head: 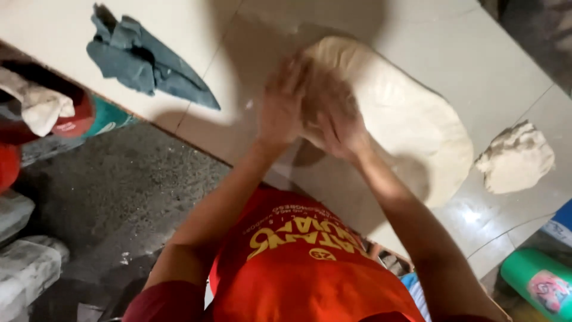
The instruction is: Kneading and flattening dough on a work surface using hands and a dough scraper
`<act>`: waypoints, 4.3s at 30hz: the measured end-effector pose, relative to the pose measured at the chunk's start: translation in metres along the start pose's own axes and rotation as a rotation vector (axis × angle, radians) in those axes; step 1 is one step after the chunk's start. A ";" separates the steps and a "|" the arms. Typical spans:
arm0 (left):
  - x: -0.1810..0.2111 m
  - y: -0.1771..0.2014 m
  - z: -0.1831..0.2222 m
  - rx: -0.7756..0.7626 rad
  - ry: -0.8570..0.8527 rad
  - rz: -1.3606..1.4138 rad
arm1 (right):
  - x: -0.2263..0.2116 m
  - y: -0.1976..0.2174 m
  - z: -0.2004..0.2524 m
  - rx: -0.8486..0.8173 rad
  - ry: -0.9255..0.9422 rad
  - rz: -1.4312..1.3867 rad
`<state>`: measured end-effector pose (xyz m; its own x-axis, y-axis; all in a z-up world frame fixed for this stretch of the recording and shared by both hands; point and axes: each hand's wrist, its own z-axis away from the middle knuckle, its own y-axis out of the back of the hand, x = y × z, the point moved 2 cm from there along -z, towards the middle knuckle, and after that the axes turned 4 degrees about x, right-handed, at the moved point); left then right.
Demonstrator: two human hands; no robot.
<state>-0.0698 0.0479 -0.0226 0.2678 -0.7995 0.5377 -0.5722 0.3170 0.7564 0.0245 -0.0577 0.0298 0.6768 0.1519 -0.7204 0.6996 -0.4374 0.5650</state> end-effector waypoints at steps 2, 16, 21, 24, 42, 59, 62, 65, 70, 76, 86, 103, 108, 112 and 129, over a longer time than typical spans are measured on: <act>0.004 -0.016 0.016 -0.275 -0.034 -0.394 | 0.032 -0.026 -0.017 -0.524 -0.598 0.749; 0.015 -0.017 -0.008 -0.321 0.294 -0.456 | 0.066 -0.028 -0.012 -0.424 -0.617 0.621; 0.027 -0.037 -0.043 -0.462 0.144 -0.279 | 0.055 0.006 0.006 0.087 -0.541 0.122; 0.024 -0.052 -0.041 -0.549 0.066 -0.393 | 0.104 0.006 0.048 -0.179 -0.833 1.037; 0.018 -0.045 -0.036 -0.495 0.003 -0.577 | 0.108 0.100 0.172 0.526 -1.085 1.076; 0.188 -0.126 0.048 -0.948 -0.803 0.056 | 0.086 0.184 0.266 -0.172 -0.710 0.557; 0.169 -0.115 0.069 -0.741 -0.808 0.120 | 0.063 0.203 0.218 -0.187 -0.771 0.456; 0.176 -0.101 0.069 -0.791 -0.829 0.012 | 0.078 0.182 0.248 0.118 -0.824 0.523; 0.170 -0.096 0.088 -0.829 -0.831 -0.084 | 0.049 0.140 0.271 0.029 -0.869 0.709; 0.084 -0.048 0.037 -0.528 0.016 -0.269 | 0.037 0.116 0.236 0.074 -1.129 0.757; 0.006 -0.007 0.023 -0.401 0.070 -0.085 | -0.026 0.035 0.153 -0.243 -0.344 0.513; -0.011 -0.071 -0.070 -0.397 -0.090 -0.266 | 0.016 0.009 0.008 -0.200 -0.266 1.028; -0.017 -0.077 -0.066 -0.230 -0.074 -0.193 | 0.094 0.024 0.064 -0.119 -0.930 0.916; -0.008 -0.063 -0.076 -0.359 0.047 -0.307 | 0.111 0.041 0.128 0.209 -1.052 0.968; 0.089 -0.010 -0.028 -0.382 0.143 -0.229 | 0.035 0.106 0.243 0.861 -0.515 -0.072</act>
<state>-0.0185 -0.0124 0.0282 0.4733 -0.8010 0.3665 -0.1669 0.3270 0.9302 0.0667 -0.3143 -0.0337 0.3153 -0.1098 -0.9426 0.1931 -0.9651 0.1770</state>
